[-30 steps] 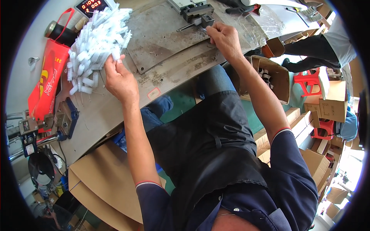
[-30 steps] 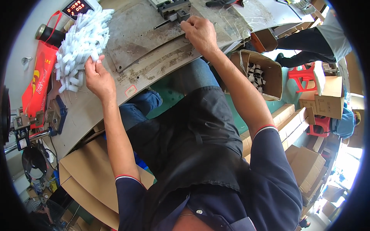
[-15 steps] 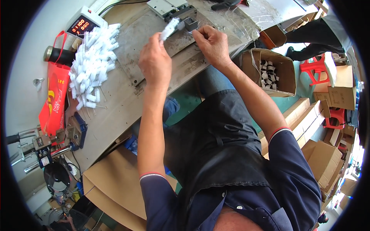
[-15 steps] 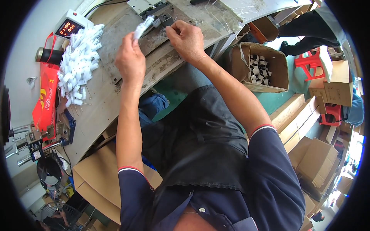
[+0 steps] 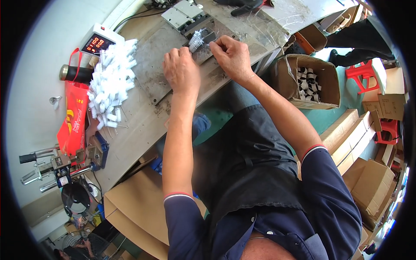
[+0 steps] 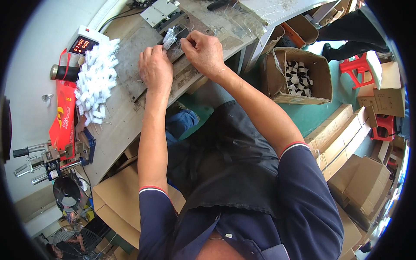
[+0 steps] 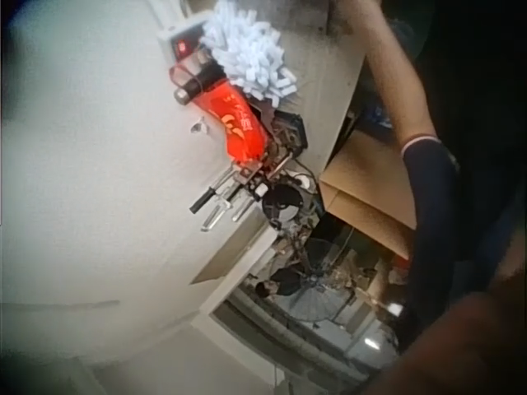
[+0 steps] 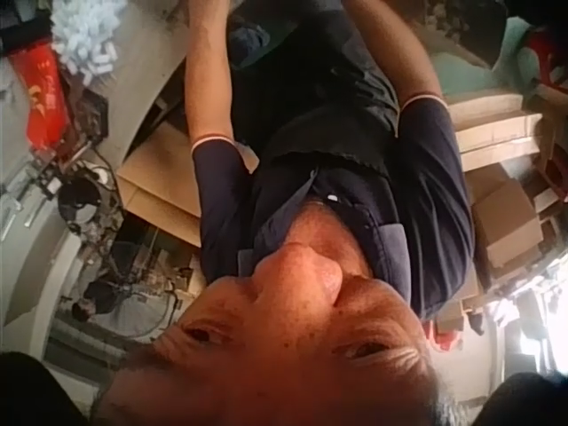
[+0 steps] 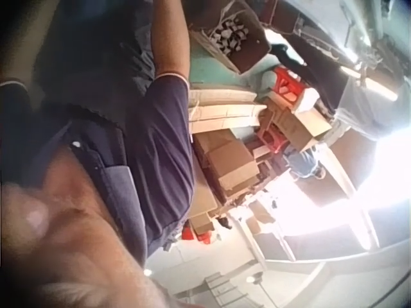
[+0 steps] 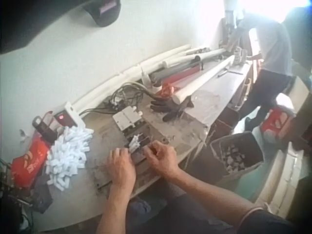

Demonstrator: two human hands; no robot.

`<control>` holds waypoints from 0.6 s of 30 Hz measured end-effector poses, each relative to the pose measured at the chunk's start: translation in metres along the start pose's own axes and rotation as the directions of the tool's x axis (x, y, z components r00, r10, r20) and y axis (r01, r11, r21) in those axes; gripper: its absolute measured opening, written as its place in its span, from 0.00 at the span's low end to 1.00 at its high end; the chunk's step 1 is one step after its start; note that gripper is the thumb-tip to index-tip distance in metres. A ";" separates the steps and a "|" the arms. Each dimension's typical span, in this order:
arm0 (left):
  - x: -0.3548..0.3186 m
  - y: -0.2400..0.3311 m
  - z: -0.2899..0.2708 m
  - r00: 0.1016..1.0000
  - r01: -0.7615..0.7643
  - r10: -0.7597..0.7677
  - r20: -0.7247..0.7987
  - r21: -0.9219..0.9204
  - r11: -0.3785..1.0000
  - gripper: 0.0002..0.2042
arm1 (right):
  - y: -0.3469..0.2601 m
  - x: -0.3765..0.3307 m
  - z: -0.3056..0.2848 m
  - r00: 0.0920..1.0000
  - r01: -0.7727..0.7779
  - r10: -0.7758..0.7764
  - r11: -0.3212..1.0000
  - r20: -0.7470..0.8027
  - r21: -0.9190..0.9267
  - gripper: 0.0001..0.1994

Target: The recorder is assembling small white brushes by inserting bristles into plastic holders using a manual press jig in a workshop environment.

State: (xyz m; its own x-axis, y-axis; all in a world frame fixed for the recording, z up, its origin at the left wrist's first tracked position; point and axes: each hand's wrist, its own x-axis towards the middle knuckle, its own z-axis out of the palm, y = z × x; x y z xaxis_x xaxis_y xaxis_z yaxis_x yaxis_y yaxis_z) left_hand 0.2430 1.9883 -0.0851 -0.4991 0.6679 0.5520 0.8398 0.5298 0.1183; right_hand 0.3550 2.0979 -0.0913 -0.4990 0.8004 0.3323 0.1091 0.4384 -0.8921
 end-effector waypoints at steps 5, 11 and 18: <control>-0.009 -0.011 -0.013 0.999 0.032 -0.030 -0.026 0.081 0.996 0.04 | -0.001 -0.003 0.002 1.000 -0.007 0.007 1.000 -0.001 0.025 0.13; -0.040 -0.040 -0.055 0.871 0.453 -0.442 0.213 -0.695 0.559 0.07 | 0.004 -0.008 0.003 1.000 0.014 -0.015 0.999 0.018 0.046 0.11; -0.072 -0.086 -0.082 0.762 0.367 -0.472 0.443 -0.896 -0.249 0.12 | 0.004 -0.004 0.004 0.998 0.046 -0.042 0.993 0.044 -0.107 0.12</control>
State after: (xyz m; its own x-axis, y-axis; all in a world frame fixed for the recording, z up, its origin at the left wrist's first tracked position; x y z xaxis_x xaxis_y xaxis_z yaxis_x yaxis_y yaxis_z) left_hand 0.2247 1.8516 -0.0672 -0.8713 0.4908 -0.0005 -0.2009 -0.3557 0.9127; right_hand 0.3540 2.0950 -0.0970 -0.5403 0.7626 0.3556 0.1775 0.5164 -0.8377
